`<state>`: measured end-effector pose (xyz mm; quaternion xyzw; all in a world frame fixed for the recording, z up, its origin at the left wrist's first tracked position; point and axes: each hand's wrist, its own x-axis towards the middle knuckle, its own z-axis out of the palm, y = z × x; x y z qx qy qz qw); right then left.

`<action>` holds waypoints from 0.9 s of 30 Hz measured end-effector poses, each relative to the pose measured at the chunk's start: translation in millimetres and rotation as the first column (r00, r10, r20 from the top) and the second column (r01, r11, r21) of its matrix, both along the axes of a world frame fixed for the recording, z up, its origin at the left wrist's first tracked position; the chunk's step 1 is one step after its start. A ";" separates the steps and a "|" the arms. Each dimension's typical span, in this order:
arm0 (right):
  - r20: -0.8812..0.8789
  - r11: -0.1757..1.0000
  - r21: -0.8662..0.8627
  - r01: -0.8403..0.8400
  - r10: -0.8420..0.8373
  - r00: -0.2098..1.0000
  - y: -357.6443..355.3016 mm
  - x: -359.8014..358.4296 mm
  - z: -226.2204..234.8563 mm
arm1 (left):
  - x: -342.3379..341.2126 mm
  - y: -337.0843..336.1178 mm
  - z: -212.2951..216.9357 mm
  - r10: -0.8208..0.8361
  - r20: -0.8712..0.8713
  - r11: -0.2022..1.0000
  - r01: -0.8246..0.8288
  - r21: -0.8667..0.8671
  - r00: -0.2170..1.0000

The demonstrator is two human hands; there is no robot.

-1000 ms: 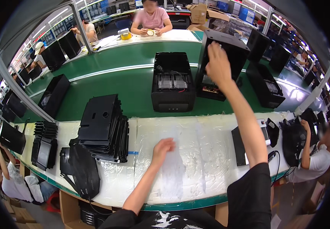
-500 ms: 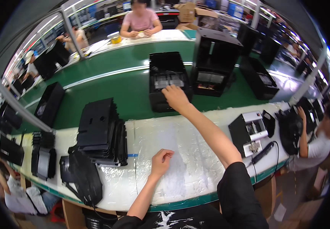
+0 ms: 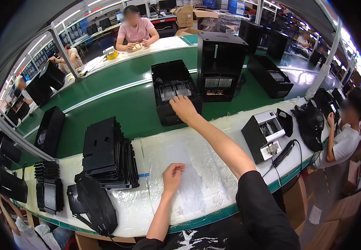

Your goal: Assembling electronic components and housings using an electric screwdriver at a manufacturing workbench.

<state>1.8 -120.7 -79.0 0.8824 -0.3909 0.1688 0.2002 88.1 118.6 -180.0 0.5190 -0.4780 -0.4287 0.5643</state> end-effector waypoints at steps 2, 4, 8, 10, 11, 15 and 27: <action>0.038 0.999 -0.042 -0.029 0.031 0.999 -2.5 -0.4 1.1 | 0.6 -1.5 1.8 0.002 -0.007 1.000 -0.002 -0.003 1.000; 0.087 0.995 -0.085 -0.052 0.059 0.994 -11.2 -4.5 -1.7 | 0.8 -5.2 1.9 -0.001 -0.005 1.000 0.001 -0.005 1.000; 0.005 0.994 0.107 -0.004 0.004 1.000 -16.1 -7.5 16.3 | 2.8 -5.3 -0.5 0.005 -0.135 1.000 -0.006 -0.003 0.991; -0.127 0.977 0.199 0.076 -0.052 0.991 -9.4 -7.8 32.3 | 7.4 -4.9 -2.9 -0.005 -0.205 0.999 -0.002 -0.034 0.979; -0.133 0.979 0.189 0.075 -0.050 0.990 -5.0 -9.1 38.9 | 11.8 -5.0 -6.3 -0.022 -0.272 0.999 0.013 -0.037 0.962; -0.144 0.948 0.316 -0.032 0.081 0.986 29.9 -32.6 63.6 | 14.3 -5.2 -11.7 -0.002 -0.385 1.000 -0.002 -0.011 0.923; 0.084 0.667 0.598 -0.445 0.500 0.862 265.3 -94.8 75.6 | 32.0 -27.6 3.2 0.232 -0.526 0.953 -0.301 -0.047 0.818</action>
